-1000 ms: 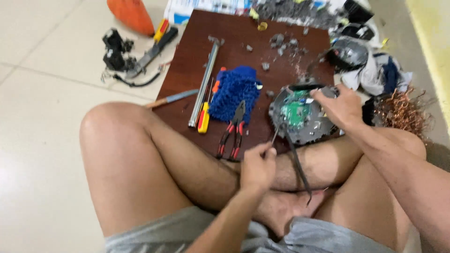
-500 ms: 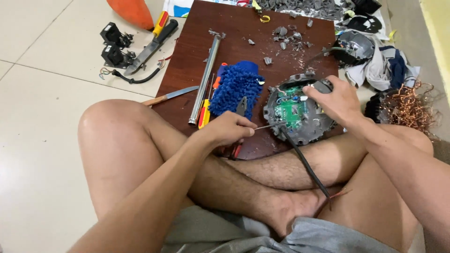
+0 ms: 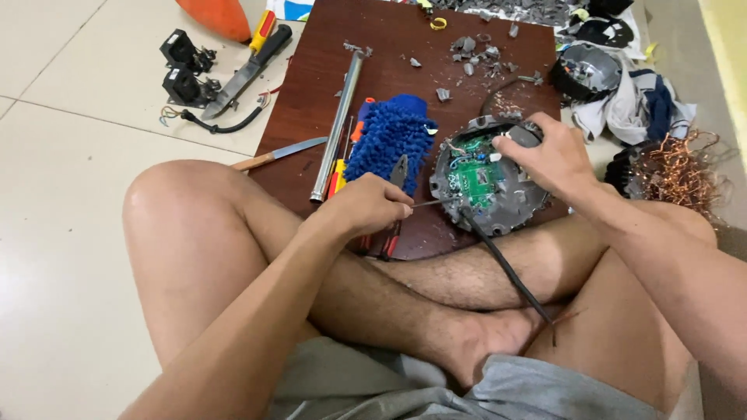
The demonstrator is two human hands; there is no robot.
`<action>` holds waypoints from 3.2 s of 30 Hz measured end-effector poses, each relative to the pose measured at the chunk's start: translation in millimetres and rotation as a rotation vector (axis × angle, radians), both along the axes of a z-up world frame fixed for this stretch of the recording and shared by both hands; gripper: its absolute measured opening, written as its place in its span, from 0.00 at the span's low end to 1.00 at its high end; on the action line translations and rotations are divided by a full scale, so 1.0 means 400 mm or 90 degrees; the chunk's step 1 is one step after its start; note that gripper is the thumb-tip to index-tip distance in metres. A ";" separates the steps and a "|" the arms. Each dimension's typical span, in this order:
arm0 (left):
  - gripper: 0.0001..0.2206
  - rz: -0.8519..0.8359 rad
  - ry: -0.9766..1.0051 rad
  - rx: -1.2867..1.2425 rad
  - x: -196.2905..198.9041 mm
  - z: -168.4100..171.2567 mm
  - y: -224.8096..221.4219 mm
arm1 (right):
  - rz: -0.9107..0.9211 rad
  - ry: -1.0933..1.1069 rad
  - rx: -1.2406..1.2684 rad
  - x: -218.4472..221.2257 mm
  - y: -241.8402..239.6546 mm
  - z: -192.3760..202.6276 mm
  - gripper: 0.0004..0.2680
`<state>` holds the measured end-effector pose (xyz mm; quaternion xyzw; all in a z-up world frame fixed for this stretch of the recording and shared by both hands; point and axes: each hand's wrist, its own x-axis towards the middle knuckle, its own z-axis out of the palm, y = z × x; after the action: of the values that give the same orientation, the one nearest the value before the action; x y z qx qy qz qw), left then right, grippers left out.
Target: The person sits cross-legged on the floor and uses pliers and a screwdriver to pry and remove parts from a circular electronic device. They repeatedly lift and separate components from the housing and circuit board, placing debris on the surrounding table.
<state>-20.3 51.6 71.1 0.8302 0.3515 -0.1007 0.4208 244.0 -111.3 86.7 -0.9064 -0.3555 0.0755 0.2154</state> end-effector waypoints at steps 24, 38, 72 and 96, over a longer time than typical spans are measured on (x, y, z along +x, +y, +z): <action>0.15 -0.057 0.046 0.192 -0.006 0.070 -0.234 | -0.051 0.047 -0.033 0.030 -0.015 -0.023 0.28; 0.14 -0.133 0.052 -0.056 -0.047 0.134 0.096 | 0.020 0.087 -0.041 -0.038 0.046 0.012 0.26; 0.15 0.121 0.030 -0.008 -0.061 0.012 -0.161 | -0.079 0.196 -0.058 0.009 -0.005 -0.070 0.32; 0.27 0.444 -0.311 -0.482 -0.080 0.077 -0.086 | 0.352 -0.315 -0.427 -0.287 0.085 -0.300 0.07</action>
<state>-52.4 17.1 102.0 0.4557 0.4368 0.1204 0.7662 129.4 -77.4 -33.2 -0.7883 -0.5792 0.0223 -0.2066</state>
